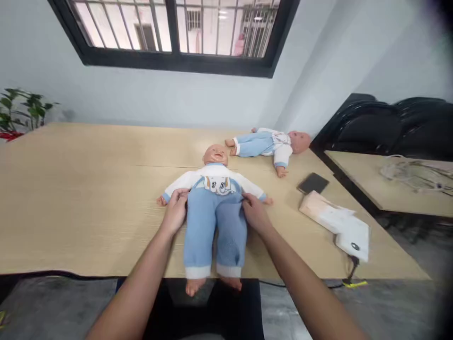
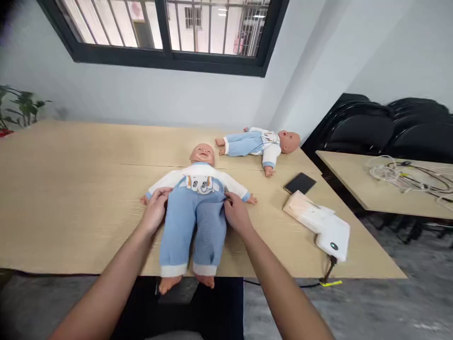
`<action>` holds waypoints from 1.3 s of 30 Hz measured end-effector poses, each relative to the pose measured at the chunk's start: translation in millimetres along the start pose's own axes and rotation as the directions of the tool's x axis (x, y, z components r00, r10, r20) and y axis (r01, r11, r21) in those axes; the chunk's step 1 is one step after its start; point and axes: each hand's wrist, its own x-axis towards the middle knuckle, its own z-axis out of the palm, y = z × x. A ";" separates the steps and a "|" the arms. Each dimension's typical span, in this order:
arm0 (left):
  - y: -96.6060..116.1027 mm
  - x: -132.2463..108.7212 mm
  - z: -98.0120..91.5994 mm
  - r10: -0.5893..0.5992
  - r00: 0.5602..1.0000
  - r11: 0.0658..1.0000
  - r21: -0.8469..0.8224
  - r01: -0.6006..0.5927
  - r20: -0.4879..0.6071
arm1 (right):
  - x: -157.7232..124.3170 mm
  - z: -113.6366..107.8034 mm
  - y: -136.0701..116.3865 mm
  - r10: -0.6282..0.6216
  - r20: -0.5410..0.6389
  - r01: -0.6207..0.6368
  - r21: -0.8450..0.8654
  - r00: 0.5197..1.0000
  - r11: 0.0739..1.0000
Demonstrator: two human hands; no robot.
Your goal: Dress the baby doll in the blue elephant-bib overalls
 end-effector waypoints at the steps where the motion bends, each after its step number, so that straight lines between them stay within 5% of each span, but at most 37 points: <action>1: 0.6 0.1 -1.4 0.019 0.998 0.999 0.031 -0.021 0.054 | 1.7 0.2 -0.5 -0.008 -0.006 0.008 0.006 1.000 1.000; 5: -0.3 2.4 -4.6 0.041 0.987 0.988 0.142 -0.063 0.157 | 8.1 1.3 -2.8 0.023 -0.016 -0.024 -0.085 1.000 0.996; 10: -2.0 11.1 -1.6 -0.007 0.994 0.975 0.223 -0.017 0.107 | 10.1 1.6 -8.7 0.090 -0.016 -0.091 -0.273 0.996 0.958; 17: 17.4 32.0 2.0 0.007 0.986 0.957 0.285 -0.055 0.165 | 33.5 7.8 -49.3 -0.185 -0.183 0.126 -0.294 0.966 0.948; 21: 29.1 33.9 -1.1 0.140 0.989 0.920 0.363 -0.148 0.050 | 64.1 20.1 -88.9 -0.398 0.026 0.374 -0.403 0.917 0.835; 25: 34.5 29.5 -2.2 0.423 0.899 0.840 0.421 -0.343 -0.110 | 81.5 39.2 -122.9 -0.505 0.295 0.585 -0.409 0.811 0.700; 27: 34.1 29.0 -1.9 0.467 0.877 0.827 0.409 -0.387 -0.114 | 83.1 49.2 -134.5 -0.476 0.450 0.647 -0.397 0.755 0.651; 29: 31.1 29.7 -2.4 0.411 0.908 0.860 0.364 -0.357 -0.082 | 82.5 57.0 -141.9 -0.417 0.534 0.658 -0.413 0.735 0.630; 32: 22.1 28.6 -6.5 0.151 0.978 0.947 0.264 -0.185 0.146 | 82.3 61.9 -145.2 -0.379 0.506 0.604 -0.418 0.775 0.678; 35: 14.2 21.4 -15.5 -0.060 0.944 0.970 0.240 -0.021 0.324 | 85.4 61.9 -141.6 -0.352 0.424 0.526 -0.422 0.834 0.738; 39: 16.6 6.4 -29.5 -0.167 0.880 0.958 0.283 0.038 0.445 | 93.0 61.9 -135.3 -0.263 0.347 0.416 -0.511 0.900 0.752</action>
